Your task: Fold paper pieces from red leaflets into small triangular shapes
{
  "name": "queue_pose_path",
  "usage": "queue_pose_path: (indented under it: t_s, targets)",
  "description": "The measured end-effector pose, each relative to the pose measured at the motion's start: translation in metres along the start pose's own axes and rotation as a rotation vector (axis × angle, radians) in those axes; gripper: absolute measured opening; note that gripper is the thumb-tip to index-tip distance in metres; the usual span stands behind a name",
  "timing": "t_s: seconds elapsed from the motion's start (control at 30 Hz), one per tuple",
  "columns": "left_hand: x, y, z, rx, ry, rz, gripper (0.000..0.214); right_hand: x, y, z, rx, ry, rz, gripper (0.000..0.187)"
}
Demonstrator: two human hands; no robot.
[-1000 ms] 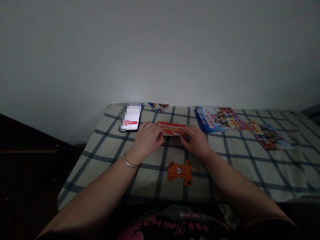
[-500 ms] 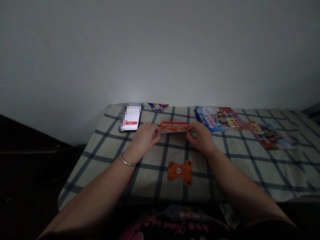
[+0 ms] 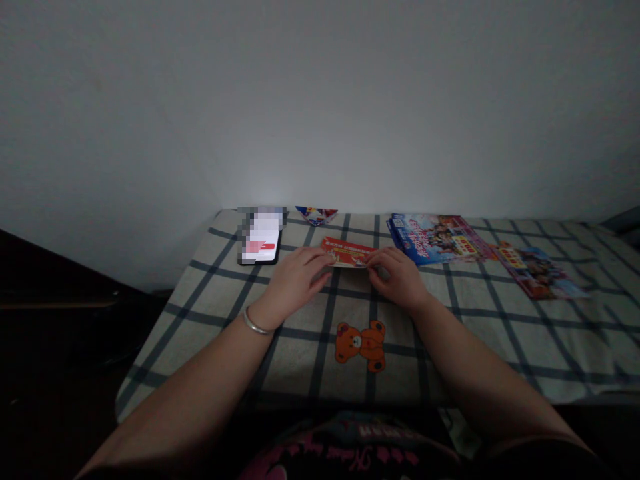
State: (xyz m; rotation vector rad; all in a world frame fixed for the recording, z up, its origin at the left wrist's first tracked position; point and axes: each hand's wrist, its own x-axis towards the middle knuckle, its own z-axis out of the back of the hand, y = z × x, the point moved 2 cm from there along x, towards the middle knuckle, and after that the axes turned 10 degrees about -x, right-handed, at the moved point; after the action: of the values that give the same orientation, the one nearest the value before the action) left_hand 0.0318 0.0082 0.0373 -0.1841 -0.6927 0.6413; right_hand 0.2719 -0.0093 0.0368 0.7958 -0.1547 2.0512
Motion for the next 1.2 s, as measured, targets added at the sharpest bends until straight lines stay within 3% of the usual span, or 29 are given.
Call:
queue_pose_path:
  t_s: [0.17,0.4,0.53,0.73,1.03,1.2]
  targets:
    - [0.001,-0.002,-0.008,0.043,0.119,-0.03,0.016,0.001,0.008,-0.006,-0.014,0.058,0.09,0.01]
    - [0.001,-0.004,-0.008,0.064,0.148,0.005,0.014,0.001,0.009,-0.006,-0.009,0.061,0.137,0.008]
    - [0.001,-0.002,-0.007,0.052,0.133,-0.011,0.014,0.001,-0.002,-0.009,0.01,0.129,0.097,0.017]
    - [0.001,0.0,-0.004,0.062,0.115,-0.031,0.013,0.002,-0.003,0.006,0.03,0.1,0.18,0.016]
    - [-0.002,0.005,-0.011,0.088,0.222,0.04,0.017,0.002,0.004,0.009,0.051,0.251,0.222,0.012]
    - [-0.003,0.0,-0.013,0.085,0.297,-0.089,0.02,0.002,0.006,0.011,0.032,0.311,0.195,0.014]
